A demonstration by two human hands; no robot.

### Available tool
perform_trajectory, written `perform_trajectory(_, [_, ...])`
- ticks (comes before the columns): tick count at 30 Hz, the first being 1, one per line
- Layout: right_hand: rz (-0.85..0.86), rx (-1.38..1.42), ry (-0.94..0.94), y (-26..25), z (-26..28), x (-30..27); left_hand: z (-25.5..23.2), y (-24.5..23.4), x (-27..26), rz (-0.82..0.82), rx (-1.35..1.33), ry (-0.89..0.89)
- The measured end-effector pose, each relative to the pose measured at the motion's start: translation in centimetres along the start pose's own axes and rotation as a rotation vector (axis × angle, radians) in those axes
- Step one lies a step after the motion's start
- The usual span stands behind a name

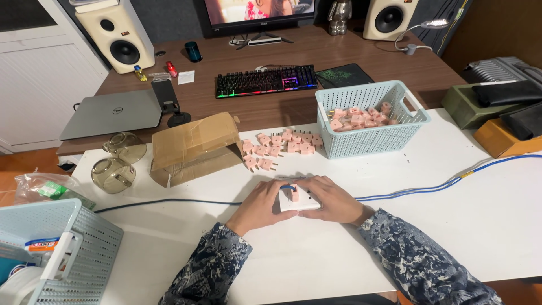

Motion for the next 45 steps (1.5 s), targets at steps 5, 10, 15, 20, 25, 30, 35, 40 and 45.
perform_trajectory(5, [0.019, -0.047, 0.011, 0.1, 0.0, 0.0, -0.4, -0.1, 0.0, -0.012, -0.023, -0.002])
perform_trajectory(10, [0.015, -0.060, 0.003, -0.5, 0.7, 0.1, -0.4, -0.1, -0.1, -0.014, -0.021, 0.019])
perform_trajectory(15, [0.022, -0.046, 0.010, 0.2, -0.3, 0.0, -0.4, -0.3, -0.1, -0.036, -0.007, 0.029])
perform_trajectory(20, [0.018, -0.051, 0.004, 0.1, -0.3, -0.1, -0.9, -0.6, -0.2, -0.024, -0.036, 0.034])
perform_trajectory(25, [0.008, -0.072, -0.013, 0.4, -0.4, -0.2, -0.8, -0.5, -0.2, -0.016, -0.027, 0.017])
perform_trajectory(30, [0.022, -0.061, -0.009, 0.2, -0.1, -0.1, -0.7, -0.4, -0.2, 0.000, -0.020, 0.013])
perform_trajectory(35, [-0.016, -0.083, -0.057, 0.6, -0.5, -0.2, -0.6, -0.4, -0.1, -0.003, -0.018, 0.011])
perform_trajectory(40, [-0.014, -0.091, -0.062, 0.6, -0.8, -0.1, -0.7, -0.5, 0.1, 0.007, -0.028, 0.001])
perform_trajectory(45, [-0.014, -0.102, -0.051, 0.9, -0.8, -0.1, -0.5, -0.4, 0.0, -0.010, -0.011, 0.023])
Point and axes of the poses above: each hand's wrist, its own x-axis towards the middle knuckle, its own y-axis out of the palm, z = x × y, the point moved 1 cm from there along x, towards the middle knuckle, and after that the axes turned 6 degrees about -x, right-handed, at the moved point
